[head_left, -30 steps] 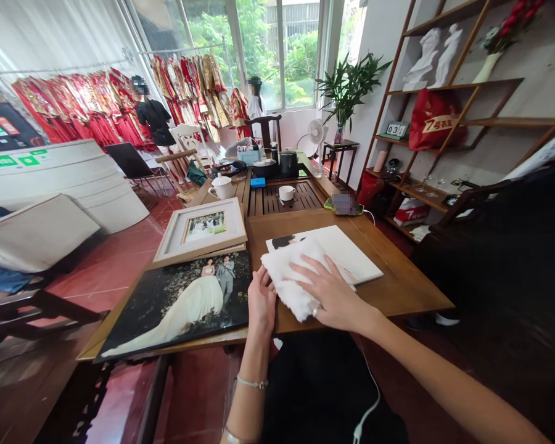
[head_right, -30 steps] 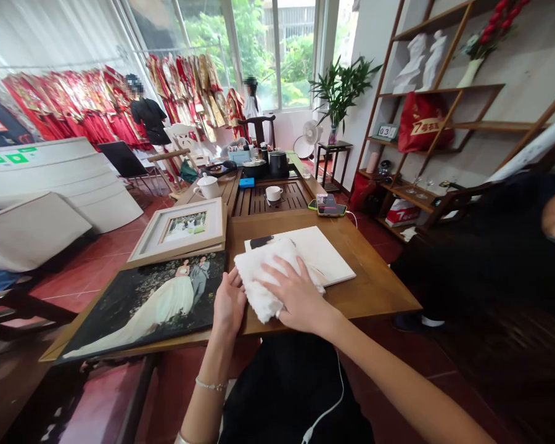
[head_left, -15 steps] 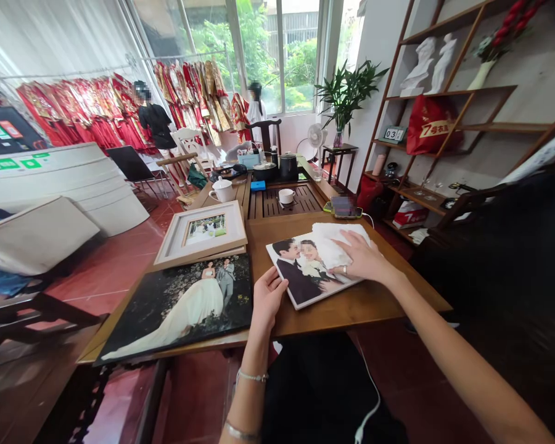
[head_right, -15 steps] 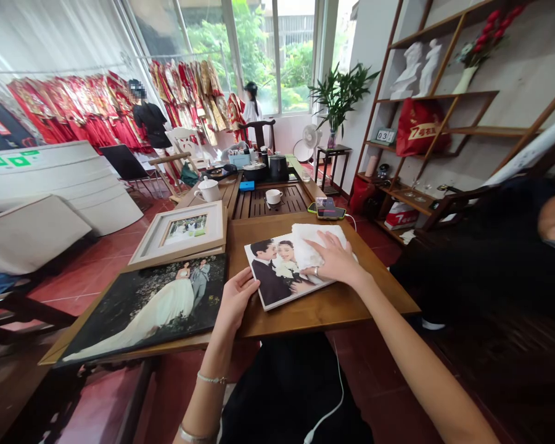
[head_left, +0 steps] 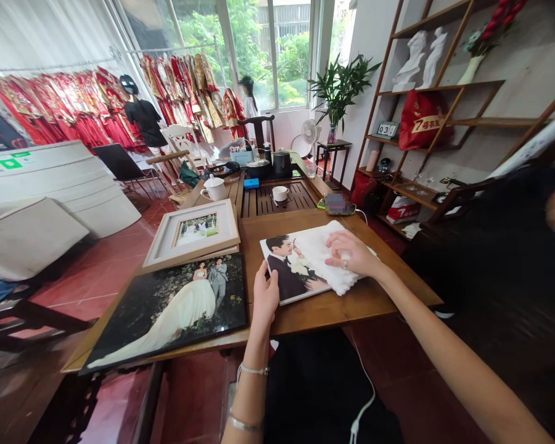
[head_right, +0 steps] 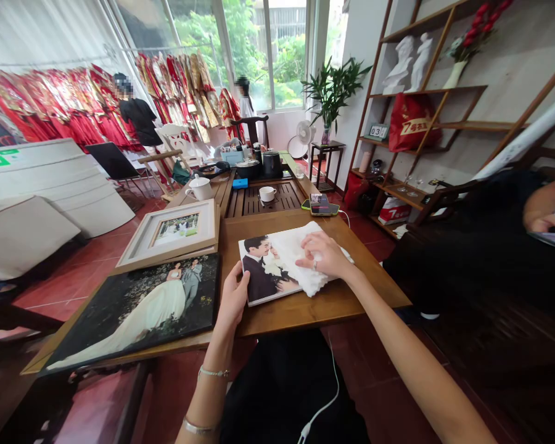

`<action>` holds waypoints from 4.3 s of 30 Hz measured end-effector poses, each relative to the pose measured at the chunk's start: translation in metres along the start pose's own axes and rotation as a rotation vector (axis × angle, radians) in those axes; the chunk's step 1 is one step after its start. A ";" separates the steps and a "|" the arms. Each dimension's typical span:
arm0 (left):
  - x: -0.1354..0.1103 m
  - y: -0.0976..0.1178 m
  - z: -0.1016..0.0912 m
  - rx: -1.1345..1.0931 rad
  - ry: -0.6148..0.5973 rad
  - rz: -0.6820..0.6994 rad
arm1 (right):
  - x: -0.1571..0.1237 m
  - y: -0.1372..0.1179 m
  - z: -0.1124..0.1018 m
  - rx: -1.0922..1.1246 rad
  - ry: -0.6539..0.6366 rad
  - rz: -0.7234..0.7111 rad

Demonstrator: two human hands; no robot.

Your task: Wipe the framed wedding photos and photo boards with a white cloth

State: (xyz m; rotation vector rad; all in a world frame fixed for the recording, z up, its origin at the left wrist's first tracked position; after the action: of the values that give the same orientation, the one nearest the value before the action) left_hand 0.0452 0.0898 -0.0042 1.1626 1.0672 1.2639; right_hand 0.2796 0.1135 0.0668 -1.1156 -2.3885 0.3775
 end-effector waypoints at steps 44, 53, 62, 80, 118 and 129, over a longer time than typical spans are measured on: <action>-0.007 0.019 0.000 0.796 -0.004 0.142 | -0.026 -0.047 0.021 -0.280 -0.144 0.119; -0.006 0.017 0.003 0.643 -0.104 0.212 | 0.026 -0.007 0.021 -0.341 -0.219 0.240; -0.008 0.021 0.003 0.746 -0.081 0.290 | -0.020 -0.079 0.035 -0.287 -0.319 -0.063; 0.002 0.025 0.005 0.688 -0.073 0.230 | 0.022 0.005 0.011 -0.326 -0.151 0.231; 0.015 0.017 0.009 0.850 -0.100 0.230 | -0.041 -0.087 0.036 -0.204 -0.300 -0.091; 0.013 0.019 0.010 0.858 -0.119 0.227 | -0.012 -0.001 0.006 -0.206 -0.144 0.135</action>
State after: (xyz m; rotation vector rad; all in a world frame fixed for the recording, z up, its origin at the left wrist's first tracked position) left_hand 0.0535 0.1020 0.0160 2.0184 1.4722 0.8799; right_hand 0.2820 0.1032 0.0584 -1.3900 -2.5303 0.2687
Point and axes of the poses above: each hand's wrist, its own x-axis towards the middle knuckle, its own z-axis out of the palm, y = z × x, the point moved 9 cm from there along x, towards the middle knuckle, and after that the axes turned 13 degrees about -y, right-handed, at the moved point
